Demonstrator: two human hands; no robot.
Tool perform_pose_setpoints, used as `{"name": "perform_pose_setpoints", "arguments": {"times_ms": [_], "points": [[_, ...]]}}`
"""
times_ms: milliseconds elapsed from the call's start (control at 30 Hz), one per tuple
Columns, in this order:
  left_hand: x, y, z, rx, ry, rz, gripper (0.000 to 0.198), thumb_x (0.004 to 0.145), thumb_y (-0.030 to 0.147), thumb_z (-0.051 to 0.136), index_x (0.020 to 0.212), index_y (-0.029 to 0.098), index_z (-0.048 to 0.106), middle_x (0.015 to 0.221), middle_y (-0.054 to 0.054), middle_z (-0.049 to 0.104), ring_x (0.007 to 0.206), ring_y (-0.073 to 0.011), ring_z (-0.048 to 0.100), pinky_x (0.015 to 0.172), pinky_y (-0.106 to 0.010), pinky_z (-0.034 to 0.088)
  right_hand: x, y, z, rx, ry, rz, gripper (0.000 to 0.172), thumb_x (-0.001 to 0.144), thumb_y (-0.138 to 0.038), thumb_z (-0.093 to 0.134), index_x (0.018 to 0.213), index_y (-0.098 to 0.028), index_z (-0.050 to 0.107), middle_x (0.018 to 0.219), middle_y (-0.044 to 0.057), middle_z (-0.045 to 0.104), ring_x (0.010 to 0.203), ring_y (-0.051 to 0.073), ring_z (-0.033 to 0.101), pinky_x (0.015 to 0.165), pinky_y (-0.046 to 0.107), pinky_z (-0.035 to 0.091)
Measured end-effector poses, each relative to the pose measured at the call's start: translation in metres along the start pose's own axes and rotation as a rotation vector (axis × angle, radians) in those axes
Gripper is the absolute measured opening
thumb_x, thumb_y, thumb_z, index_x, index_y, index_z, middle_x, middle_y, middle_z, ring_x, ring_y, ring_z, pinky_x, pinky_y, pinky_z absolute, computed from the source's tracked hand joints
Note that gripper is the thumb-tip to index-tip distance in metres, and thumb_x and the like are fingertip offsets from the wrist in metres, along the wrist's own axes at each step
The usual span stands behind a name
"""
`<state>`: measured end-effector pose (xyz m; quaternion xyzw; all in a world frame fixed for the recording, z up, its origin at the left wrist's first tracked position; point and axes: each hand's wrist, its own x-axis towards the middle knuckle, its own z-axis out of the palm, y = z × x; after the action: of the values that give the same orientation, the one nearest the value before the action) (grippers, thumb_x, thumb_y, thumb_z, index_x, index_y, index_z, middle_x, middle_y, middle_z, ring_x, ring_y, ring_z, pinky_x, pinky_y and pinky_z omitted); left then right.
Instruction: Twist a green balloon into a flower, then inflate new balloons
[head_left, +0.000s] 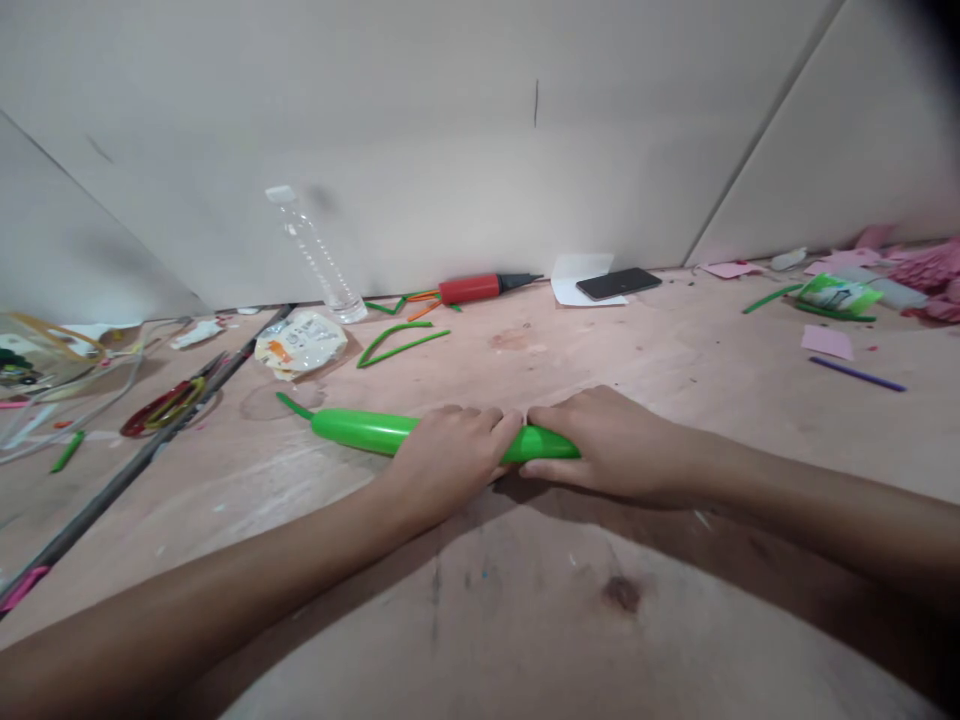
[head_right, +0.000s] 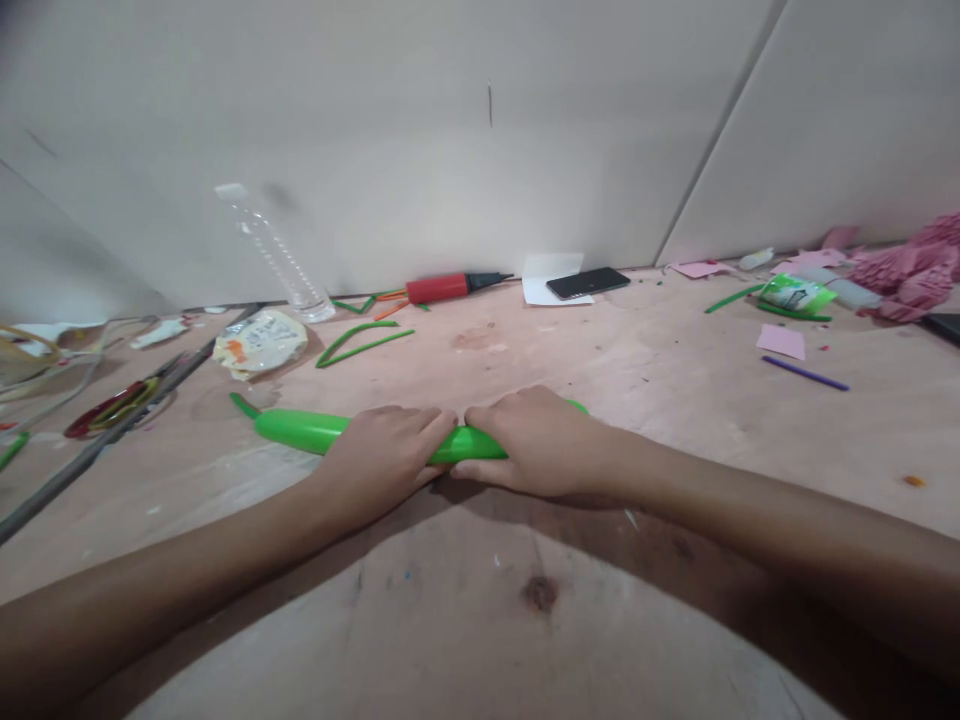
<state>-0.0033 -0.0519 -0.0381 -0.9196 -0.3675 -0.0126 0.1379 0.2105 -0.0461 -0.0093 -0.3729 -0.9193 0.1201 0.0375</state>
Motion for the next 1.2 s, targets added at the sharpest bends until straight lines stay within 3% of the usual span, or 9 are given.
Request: {"name": "perform_pose_setpoints", "arguments": {"times_ms": [133, 300, 400, 533, 600, 700, 833, 967, 1200], "points": [[0.0012, -0.0001, -0.0015, -0.022, -0.071, 0.023, 0.015, 0.099, 0.030, 0.056, 0.105, 0.016, 0.057, 0.083, -0.004, 0.073, 0.071, -0.0262, 0.073, 0.057, -0.033, 0.048, -0.0011, -0.0005, 0.0010, 0.019, -0.008, -0.042, 0.032, 0.101, -0.045, 0.049, 0.103, -0.021, 0.069, 0.096, 0.007, 0.077, 0.082, 0.024, 0.069, 0.068, 0.031, 0.039], [0.0008, 0.0007, -0.0030, -0.014, -0.074, 0.028, 0.024, 0.096, 0.039, 0.060, 0.103, 0.016, 0.057, 0.087, -0.008, 0.075, 0.075, -0.0277, 0.074, 0.058, -0.033, 0.050, -0.0012, -0.0011, -0.0005, 0.014, -0.013, -0.025, 0.037, 0.095, -0.053, 0.057, 0.104, -0.020, 0.069, 0.094, 0.009, 0.076, 0.081, 0.026, 0.068, 0.066, 0.031, 0.038], [0.0003, 0.0021, -0.0029, -0.012, -0.111, 0.043, 0.013, 0.098, 0.028, 0.056, 0.103, 0.016, 0.056, 0.084, -0.006, 0.075, 0.072, -0.0273, 0.074, 0.057, -0.033, 0.050, -0.0016, -0.0035, -0.0027, 0.006, -0.068, -0.038, 0.032, 0.100, -0.045, 0.051, 0.100, -0.019, 0.070, 0.088, 0.008, 0.075, 0.077, 0.024, 0.067, 0.064, 0.030, 0.037], [-0.0007, 0.0027, -0.0023, -0.041, -0.074, 0.099, 0.014, 0.097, 0.030, 0.058, 0.101, 0.017, 0.056, 0.084, -0.006, 0.074, 0.073, -0.0275, 0.074, 0.057, -0.033, 0.050, -0.0028, -0.0067, -0.0042, -0.032, -0.094, -0.042, 0.034, 0.096, -0.048, 0.054, 0.093, -0.018, 0.071, 0.080, 0.008, 0.074, 0.069, 0.023, 0.065, 0.061, 0.030, 0.034], [-0.0013, 0.0022, -0.0016, -0.035, -0.064, 0.097, 0.015, 0.096, 0.031, 0.059, 0.100, 0.017, 0.056, 0.083, -0.006, 0.074, 0.071, -0.0268, 0.073, 0.057, -0.033, 0.050, -0.0029, -0.0071, -0.0034, -0.011, -0.071, -0.042, 0.040, 0.097, -0.052, 0.051, 0.096, -0.018, 0.071, 0.083, 0.009, 0.074, 0.071, 0.023, 0.065, 0.062, 0.030, 0.035], [-0.0020, 0.0017, -0.0004, -0.020, -0.067, 0.100, 0.009, 0.097, 0.025, 0.057, 0.099, 0.017, 0.055, 0.080, -0.004, 0.074, 0.068, -0.0250, 0.073, 0.055, -0.031, 0.049, -0.0021, -0.0070, -0.0015, 0.007, -0.082, -0.042, 0.038, 0.101, -0.045, 0.046, 0.094, -0.018, 0.072, 0.081, 0.008, 0.074, 0.070, 0.021, 0.064, 0.062, 0.029, 0.035], [-0.0021, 0.0023, 0.0002, 0.012, -0.034, 0.067, 0.010, 0.096, 0.025, 0.058, 0.100, 0.017, 0.055, 0.081, -0.005, 0.073, 0.069, -0.0256, 0.073, 0.055, -0.031, 0.049, -0.0010, -0.0073, -0.0014, 0.040, -0.048, 0.002, 0.038, 0.096, -0.050, 0.054, 0.089, -0.017, 0.072, 0.080, 0.008, 0.073, 0.069, 0.021, 0.062, 0.062, 0.029, 0.036], [-0.0020, 0.0033, -0.0008, 0.033, -0.021, 0.047, 0.006, 0.095, 0.020, 0.057, 0.099, 0.017, 0.054, 0.077, -0.005, 0.071, 0.068, -0.0254, 0.072, 0.055, -0.031, 0.048, -0.0016, -0.0084, -0.0024, 0.043, -0.057, 0.007, 0.032, 0.099, -0.039, 0.050, 0.089, -0.017, 0.072, 0.079, 0.007, 0.072, 0.068, 0.019, 0.061, 0.063, 0.028, 0.037], [-0.0014, 0.0038, -0.0047, 0.001, 0.041, 0.007, 0.027, 0.092, 0.042, 0.063, 0.100, 0.017, 0.056, 0.083, -0.008, 0.072, 0.076, -0.0261, 0.071, 0.062, -0.032, 0.050, -0.0022, -0.0003, 0.0021, -0.002, 0.017, -0.034, 0.040, 0.096, -0.055, 0.051, 0.093, -0.019, 0.068, 0.084, 0.007, 0.073, 0.070, 0.021, 0.062, 0.061, 0.030, 0.034]]}}
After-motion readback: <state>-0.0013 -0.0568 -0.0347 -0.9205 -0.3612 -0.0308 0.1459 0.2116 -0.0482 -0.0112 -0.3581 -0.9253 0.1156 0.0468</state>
